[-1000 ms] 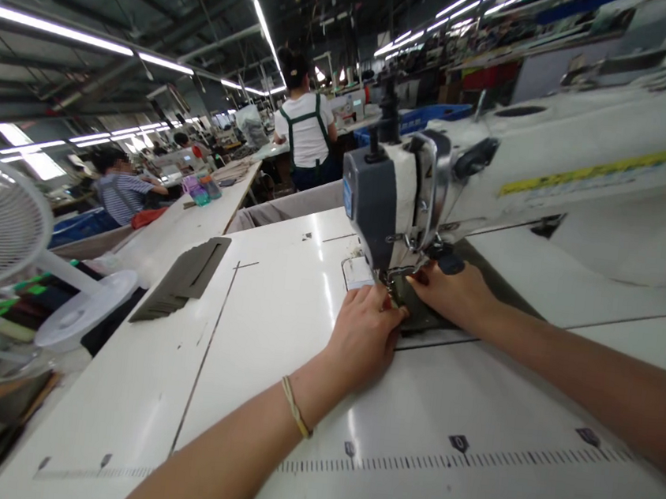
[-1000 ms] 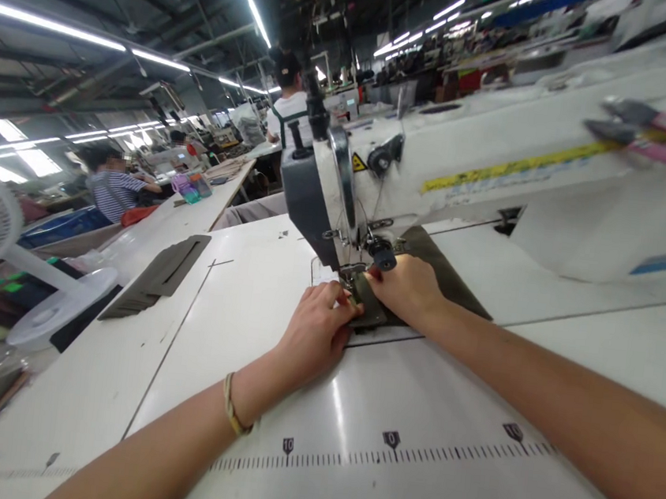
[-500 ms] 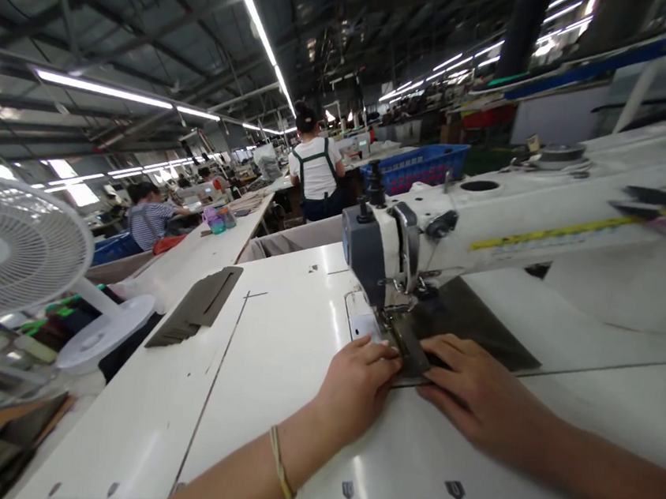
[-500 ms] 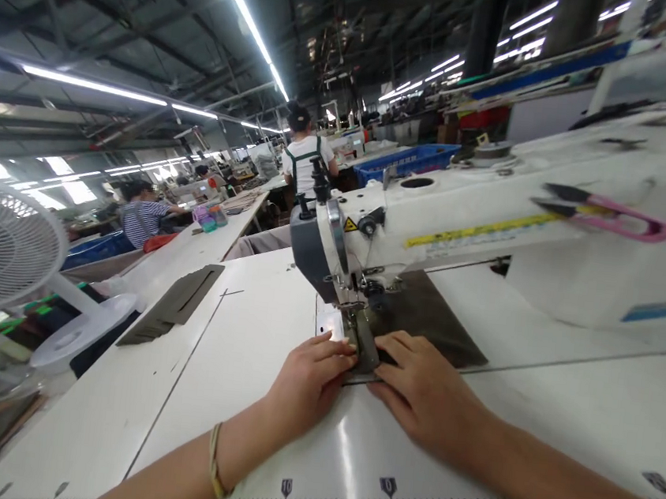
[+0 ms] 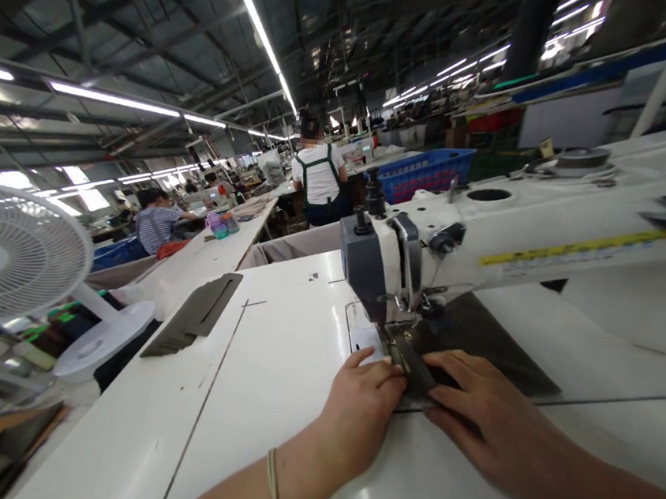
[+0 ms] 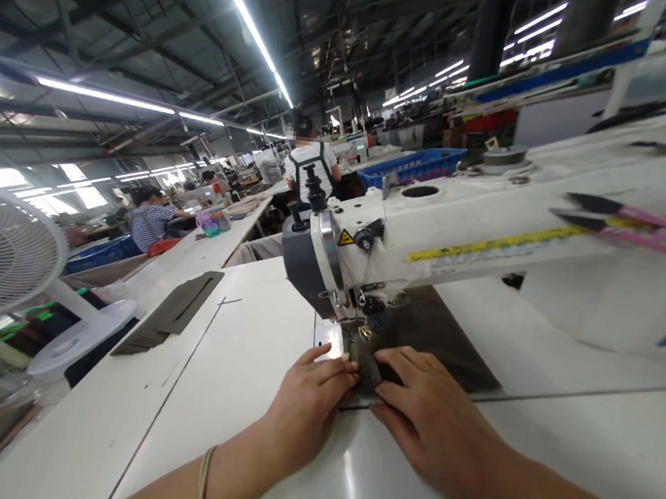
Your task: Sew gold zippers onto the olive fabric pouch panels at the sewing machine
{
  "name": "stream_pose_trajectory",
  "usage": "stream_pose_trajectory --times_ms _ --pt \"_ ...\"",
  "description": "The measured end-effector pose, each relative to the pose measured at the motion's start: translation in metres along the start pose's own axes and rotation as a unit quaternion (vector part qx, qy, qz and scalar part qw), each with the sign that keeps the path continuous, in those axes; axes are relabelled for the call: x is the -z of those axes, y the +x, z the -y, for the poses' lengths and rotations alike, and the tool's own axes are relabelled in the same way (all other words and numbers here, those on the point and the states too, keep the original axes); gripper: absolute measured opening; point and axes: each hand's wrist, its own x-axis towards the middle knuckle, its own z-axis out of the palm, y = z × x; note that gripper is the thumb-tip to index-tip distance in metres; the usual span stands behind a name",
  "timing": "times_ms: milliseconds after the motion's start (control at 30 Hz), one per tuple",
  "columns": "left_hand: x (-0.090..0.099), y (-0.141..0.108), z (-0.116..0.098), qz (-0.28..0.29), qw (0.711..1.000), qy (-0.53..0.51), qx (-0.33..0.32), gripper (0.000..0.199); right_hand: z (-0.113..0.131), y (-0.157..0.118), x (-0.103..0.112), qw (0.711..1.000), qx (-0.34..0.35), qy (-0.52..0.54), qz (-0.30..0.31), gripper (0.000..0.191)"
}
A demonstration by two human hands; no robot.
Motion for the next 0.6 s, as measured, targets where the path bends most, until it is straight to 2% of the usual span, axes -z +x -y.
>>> stream_pose_trajectory --times_ms 233,333,400,500,600 --pt "-0.002 0.007 0.007 0.008 1.000 0.011 -0.013 0.014 -0.009 0.003 -0.004 1.000 0.009 -0.007 -0.019 0.018" --pt "-0.004 0.008 0.009 0.014 1.000 0.018 -0.007 0.014 -0.007 0.005 0.001 0.998 0.022 -0.030 -0.052 0.019" --pt "-0.006 0.008 0.009 0.026 0.999 0.024 -0.008 0.015 -0.005 0.008 0.005 0.991 0.061 -0.076 -0.090 0.020" --pt "-0.007 0.008 0.008 0.039 0.999 0.025 -0.002 0.015 -0.001 0.016 0.008 0.966 0.164 -0.156 -0.129 0.024" --pt "-0.004 0.008 0.007 0.047 0.998 0.027 0.010 0.017 -0.001 0.019 0.002 0.954 0.179 -0.202 -0.133 0.027"
